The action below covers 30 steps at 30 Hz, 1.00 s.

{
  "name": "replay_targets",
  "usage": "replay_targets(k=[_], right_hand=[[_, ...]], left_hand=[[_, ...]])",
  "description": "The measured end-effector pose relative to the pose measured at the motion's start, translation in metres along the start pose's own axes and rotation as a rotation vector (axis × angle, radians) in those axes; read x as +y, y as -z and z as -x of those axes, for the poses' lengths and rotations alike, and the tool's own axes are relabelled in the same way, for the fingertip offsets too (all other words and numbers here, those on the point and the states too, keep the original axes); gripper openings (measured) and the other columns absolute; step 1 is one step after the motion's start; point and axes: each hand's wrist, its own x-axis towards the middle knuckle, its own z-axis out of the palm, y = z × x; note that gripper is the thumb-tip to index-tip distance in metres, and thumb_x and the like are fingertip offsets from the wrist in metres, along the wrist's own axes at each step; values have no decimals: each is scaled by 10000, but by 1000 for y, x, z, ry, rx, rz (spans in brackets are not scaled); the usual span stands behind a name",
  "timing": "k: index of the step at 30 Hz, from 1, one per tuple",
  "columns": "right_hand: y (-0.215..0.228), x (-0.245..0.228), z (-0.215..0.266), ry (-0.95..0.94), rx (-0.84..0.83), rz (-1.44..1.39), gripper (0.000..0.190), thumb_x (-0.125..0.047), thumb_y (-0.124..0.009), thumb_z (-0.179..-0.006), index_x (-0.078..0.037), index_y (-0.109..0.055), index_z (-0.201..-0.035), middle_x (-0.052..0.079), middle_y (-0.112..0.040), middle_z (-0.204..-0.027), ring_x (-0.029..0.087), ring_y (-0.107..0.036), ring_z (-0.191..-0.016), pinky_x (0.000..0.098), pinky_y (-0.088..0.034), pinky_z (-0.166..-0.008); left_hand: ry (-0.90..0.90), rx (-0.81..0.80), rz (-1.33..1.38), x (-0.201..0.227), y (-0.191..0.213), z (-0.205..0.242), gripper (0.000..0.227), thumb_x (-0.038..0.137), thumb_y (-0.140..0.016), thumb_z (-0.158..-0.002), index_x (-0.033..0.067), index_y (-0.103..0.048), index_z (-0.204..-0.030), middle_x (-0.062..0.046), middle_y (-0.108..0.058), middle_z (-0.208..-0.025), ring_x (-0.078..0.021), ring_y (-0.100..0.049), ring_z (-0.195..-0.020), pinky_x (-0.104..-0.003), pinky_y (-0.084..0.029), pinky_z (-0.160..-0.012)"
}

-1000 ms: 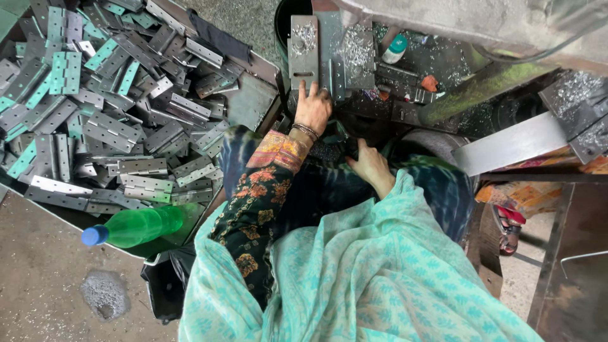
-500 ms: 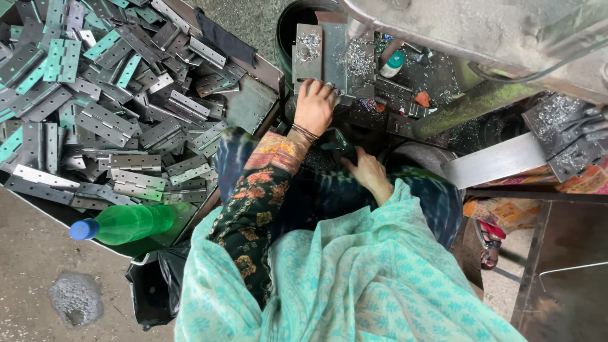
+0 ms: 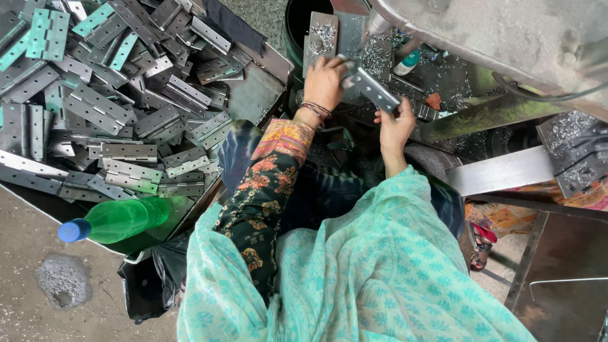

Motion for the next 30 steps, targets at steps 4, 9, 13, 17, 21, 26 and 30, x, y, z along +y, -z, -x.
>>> replay_targets(k=[4, 9, 13, 17, 21, 26, 30], right_hand=[[-20, -7, 0, 226, -140, 593, 339, 8, -798, -846, -43, -652, -1147, 158, -722, -1036, 348, -722, -936, 448, -565, -793], [-35, -27, 13, 284, -357, 643, 599, 78, -718, -791, -29, -550, -1356, 222, -636, -1251, 431, -621, -1161, 476, -522, -964], [-24, -48, 28, 311, -470, 587, 774, 53, -721, -756, -22, -463, -1482, 240, -574, -1355, 446, -571, -1244, 476, -497, -1034], [-2, -61, 57, 210, -483, 605, 678, -95, -728, -897, -49, -455, -1516, 231, -558, -1411, 435, -571, -1265, 471, -498, -1038], [26, -54, 91, 15, -617, 873, 787, -249, -763, -831, -110, -388, -1509, 236, -618, -1317, 445, -616, -1157, 509, -530, -931], [27, -23, 121, -253, -649, 971, 892, -340, -762, -833, -191, -287, -1573, 238, -697, -1119, 450, -688, -1008, 559, -564, -829], [25, 10, 131, -224, -487, 883, 860, -351, -759, -838, -162, -311, -1548, 247, -699, -1095, 458, -687, -985, 559, -565, -815]], left_hand=[[59, -162, -464, 2, 15, 1, 450, 191, -707, -880, 140, -668, -1325, -52, -543, -1430, -281, -496, -1250, -496, -470, -980], [35, -468, -382, 20, 22, 12, 457, 423, -638, -953, 133, -655, -1304, -91, -450, -1538, -322, -368, -1433, -570, -363, -1129], [-32, -479, -464, 33, 16, 22, 656, 533, -619, -865, 87, -621, -1347, -114, -468, -1504, -363, -282, -1424, -707, -227, -1098], [-34, -460, -591, 28, 4, 19, 460, 425, -546, -966, 127, -699, -1281, -84, -508, -1485, -400, -271, -1469, -758, -200, -1107], [14, -390, -590, 19, -20, 12, 415, 375, -505, -1001, 116, -727, -1238, -75, -553, -1441, -416, -294, -1461, -760, -201, -1113], [5, -339, -623, 10, -39, 11, 311, 243, -541, -962, 150, -770, -1151, -63, -569, -1449, -417, -324, -1466, -741, -209, -1139], [29, -364, -574, 1, -36, 9, 318, 269, -537, -968, 152, -756, -1166, -35, -545, -1496, -371, -324, -1485, -710, -226, -1143]])
